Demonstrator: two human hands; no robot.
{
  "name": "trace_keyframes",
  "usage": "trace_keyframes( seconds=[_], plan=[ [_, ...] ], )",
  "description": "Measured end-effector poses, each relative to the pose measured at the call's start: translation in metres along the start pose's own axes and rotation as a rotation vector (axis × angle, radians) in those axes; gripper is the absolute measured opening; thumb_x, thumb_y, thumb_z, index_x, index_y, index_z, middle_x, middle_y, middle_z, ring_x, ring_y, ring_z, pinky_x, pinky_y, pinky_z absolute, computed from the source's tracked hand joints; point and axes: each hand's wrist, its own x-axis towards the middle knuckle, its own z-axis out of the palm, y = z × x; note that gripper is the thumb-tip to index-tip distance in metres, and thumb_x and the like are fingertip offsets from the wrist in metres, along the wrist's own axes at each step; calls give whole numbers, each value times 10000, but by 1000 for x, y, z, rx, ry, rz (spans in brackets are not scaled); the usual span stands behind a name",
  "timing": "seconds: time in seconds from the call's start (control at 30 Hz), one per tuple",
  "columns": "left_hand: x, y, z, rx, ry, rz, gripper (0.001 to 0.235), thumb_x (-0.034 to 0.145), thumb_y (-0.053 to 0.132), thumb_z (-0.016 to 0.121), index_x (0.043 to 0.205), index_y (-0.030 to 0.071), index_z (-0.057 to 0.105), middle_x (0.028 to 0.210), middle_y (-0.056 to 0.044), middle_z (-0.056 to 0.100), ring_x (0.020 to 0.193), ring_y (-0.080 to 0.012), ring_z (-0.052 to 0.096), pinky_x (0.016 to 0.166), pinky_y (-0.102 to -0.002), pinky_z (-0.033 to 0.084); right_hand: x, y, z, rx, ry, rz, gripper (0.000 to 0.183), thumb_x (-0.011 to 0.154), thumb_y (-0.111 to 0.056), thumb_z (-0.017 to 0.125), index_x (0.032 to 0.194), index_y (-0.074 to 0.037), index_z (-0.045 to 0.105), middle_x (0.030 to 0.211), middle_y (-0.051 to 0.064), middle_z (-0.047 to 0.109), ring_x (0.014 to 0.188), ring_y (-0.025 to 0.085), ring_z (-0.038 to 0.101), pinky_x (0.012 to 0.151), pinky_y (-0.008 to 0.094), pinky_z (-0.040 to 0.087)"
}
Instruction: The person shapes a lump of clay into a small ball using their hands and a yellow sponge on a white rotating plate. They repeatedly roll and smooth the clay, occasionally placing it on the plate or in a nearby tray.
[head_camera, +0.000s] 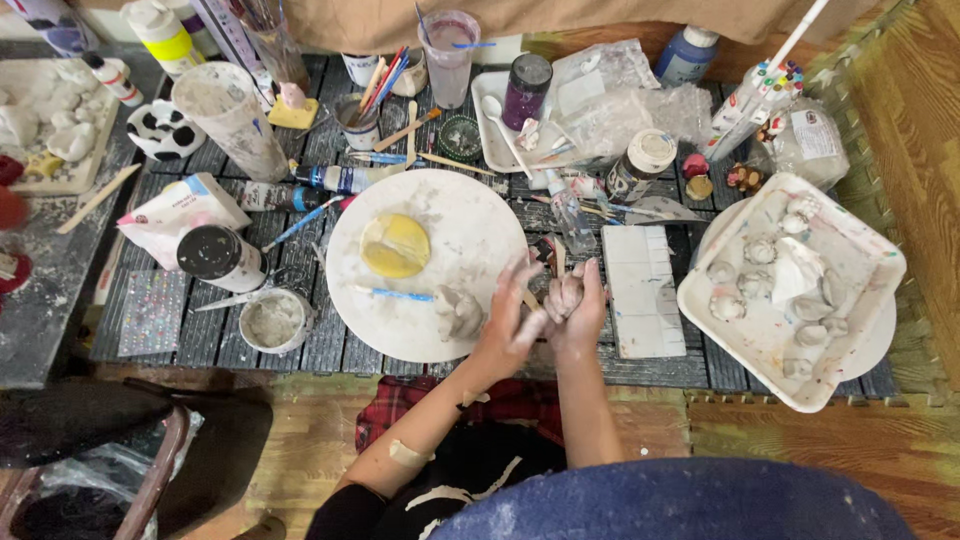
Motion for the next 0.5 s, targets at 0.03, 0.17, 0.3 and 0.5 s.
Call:
trace_keyframes(
  seconds=[0.03,0.17,0.3,0.5],
  plan=[
    [-9,6,-5,122,-85,-3,624,1032,367,562,1547,59,392,1657,-224,289,1563,-385,250,1272,-502,193,-1,-4,4,11,28,33,276,1138,-331,519,1008,-103,602,636,-22,462,502,85,387,413,238,340],
    [-22,21,-32,369,-104,84,608,965,362,629,1455,55,443,1615,-230,302,1509,-402,277,1241,-543,138,-3,-18,30,67,187,222,260,995,-298,433,1070,-100,583,871,68,591,712,157,588,638,287,525],
    [-27,20,-69,362,68,-17,510,976,243,610,1436,68,476,1586,-203,411,1476,-399,386,1233,-514,263,-11,-15,35,-48,262,390,286,990,-195,380,1205,-99,543,1145,121,597,940,174,704,860,299,626],
    [-22,15,-89,176,176,-102,374,951,166,614,1311,74,578,1343,-145,639,1274,-319,609,1125,-471,448,-4,13,-4,99,-91,339,444,1138,-462,404,983,-94,598,905,75,626,691,139,569,587,262,476]
  ],
)
